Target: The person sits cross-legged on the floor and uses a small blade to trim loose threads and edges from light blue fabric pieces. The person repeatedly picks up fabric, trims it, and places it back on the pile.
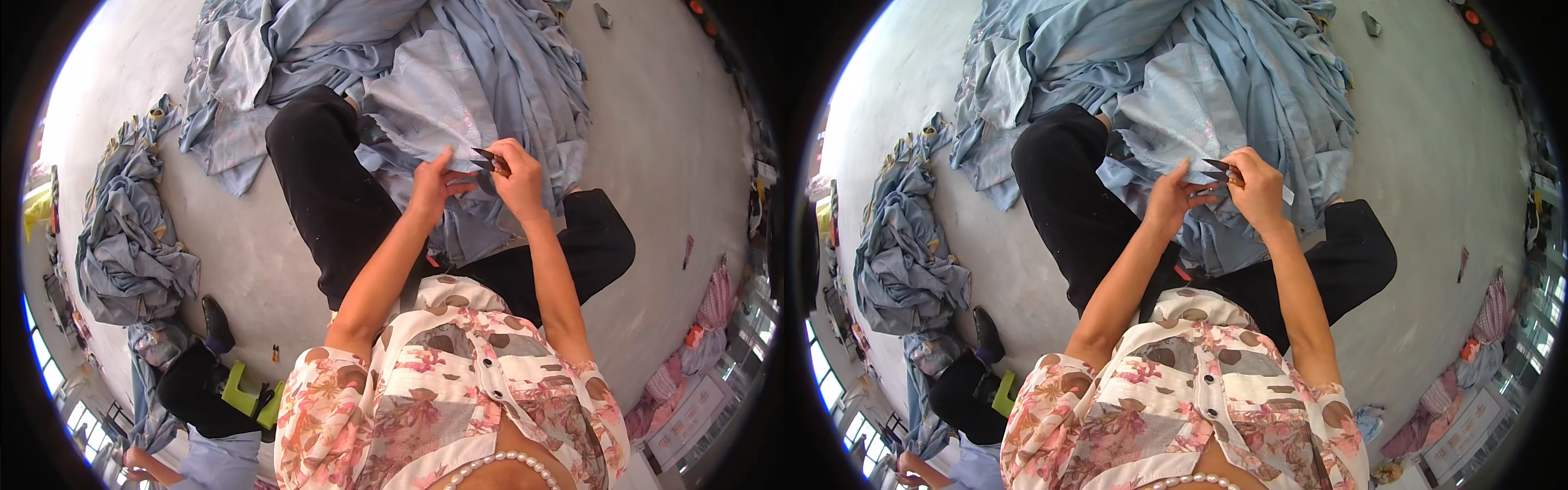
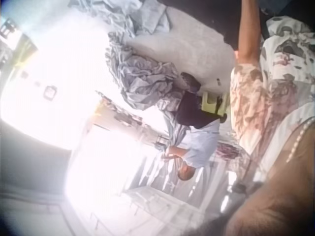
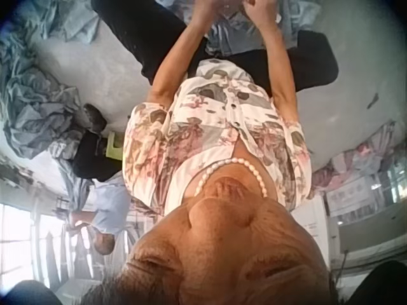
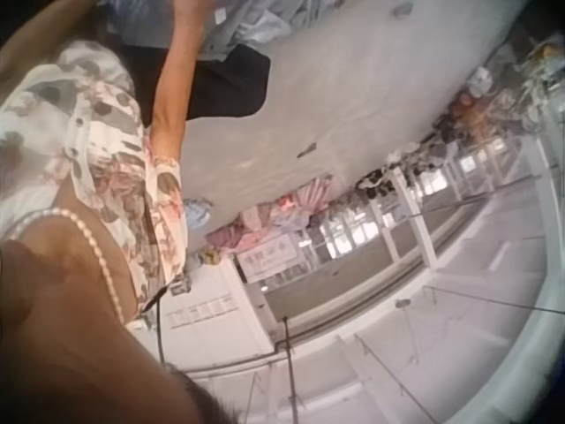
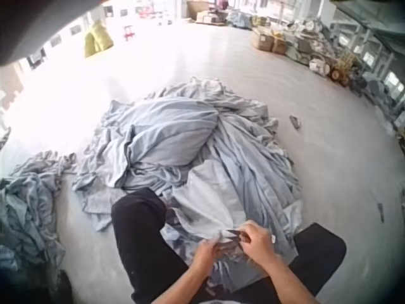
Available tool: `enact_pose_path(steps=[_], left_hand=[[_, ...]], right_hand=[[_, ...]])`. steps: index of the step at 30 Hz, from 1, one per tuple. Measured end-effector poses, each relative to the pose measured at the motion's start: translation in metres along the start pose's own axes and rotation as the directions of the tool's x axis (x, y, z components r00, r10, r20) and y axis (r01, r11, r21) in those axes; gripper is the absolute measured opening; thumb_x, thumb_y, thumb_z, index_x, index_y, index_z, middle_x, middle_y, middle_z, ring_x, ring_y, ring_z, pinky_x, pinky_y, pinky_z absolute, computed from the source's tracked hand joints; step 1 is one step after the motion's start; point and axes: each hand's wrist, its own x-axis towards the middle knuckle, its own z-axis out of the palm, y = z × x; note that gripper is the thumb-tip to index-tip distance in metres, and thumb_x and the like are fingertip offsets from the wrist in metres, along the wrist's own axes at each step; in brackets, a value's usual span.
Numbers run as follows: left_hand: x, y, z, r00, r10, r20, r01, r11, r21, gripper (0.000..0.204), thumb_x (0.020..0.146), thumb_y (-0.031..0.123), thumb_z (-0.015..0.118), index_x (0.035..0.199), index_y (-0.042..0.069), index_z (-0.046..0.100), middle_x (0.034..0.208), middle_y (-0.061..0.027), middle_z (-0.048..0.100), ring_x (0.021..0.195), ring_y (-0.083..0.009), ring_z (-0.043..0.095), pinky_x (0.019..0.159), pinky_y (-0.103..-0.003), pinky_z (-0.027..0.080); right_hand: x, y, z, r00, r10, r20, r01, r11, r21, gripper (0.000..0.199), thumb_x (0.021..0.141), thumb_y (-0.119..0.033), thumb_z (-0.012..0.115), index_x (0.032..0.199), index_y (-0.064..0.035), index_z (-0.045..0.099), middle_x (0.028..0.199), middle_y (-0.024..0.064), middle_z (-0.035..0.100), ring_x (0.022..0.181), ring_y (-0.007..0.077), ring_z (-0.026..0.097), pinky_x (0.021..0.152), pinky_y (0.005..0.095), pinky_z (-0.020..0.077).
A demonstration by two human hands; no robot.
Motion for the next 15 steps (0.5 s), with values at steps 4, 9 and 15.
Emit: enact_pose_path(steps=[4,9,15], left_hand=[[0.027,0.014,-0.045,0.961,0.043,-0.274,-0.112,0.964,-0.242,0.032,0.089,0.023,0.052,0.112,0.000,0.050,0.109,-0.0122,0.059,0.098,-0.0283,0.060,0.080,-0.045,0.052],[0.029,0.008,-0.044,0.968,0.063,-0.244,-0.140,0.940,-0.312,0.028,0.091,0.022,0.050,0.110,0.001,0.052,0.106,-0.0124,0.061,0.100,-0.0286,0.059,0.084,-0.047,0.051],[-0.003,0.029,-0.017,0.970,0.234,0.061,-0.226,0.967,-0.115,0.027,0.094,0.022,0.049,0.104,-0.002,0.057,0.101,-0.0145,0.063,0.092,-0.0253,0.064,0.079,-0.040,0.055]], right_hand=[[-0.003,-0.003,0.004,0.996,-0.017,-0.090,0.020,0.999,0.034,0.029,0.063,0.015,0.056,0.086,-0.0032,0.058,0.081,0.0066,0.059,0.062,0.0194,0.058,0.056,0.0275,0.0469],[-0.022,0.016,-0.036,0.984,0.084,-0.156,-0.083,0.996,0.010,0.029,0.066,0.018,0.052,0.087,-0.0018,0.057,0.082,0.0057,0.059,0.061,0.0132,0.054,0.055,0.0222,0.0434],[-0.033,0.051,-0.045,0.953,0.200,-0.227,-0.200,0.980,0.026,0.023,0.071,0.012,0.059,0.090,-0.0009,0.056,0.084,0.0024,0.057,0.066,0.0079,0.049,0.059,0.0201,0.0402]])
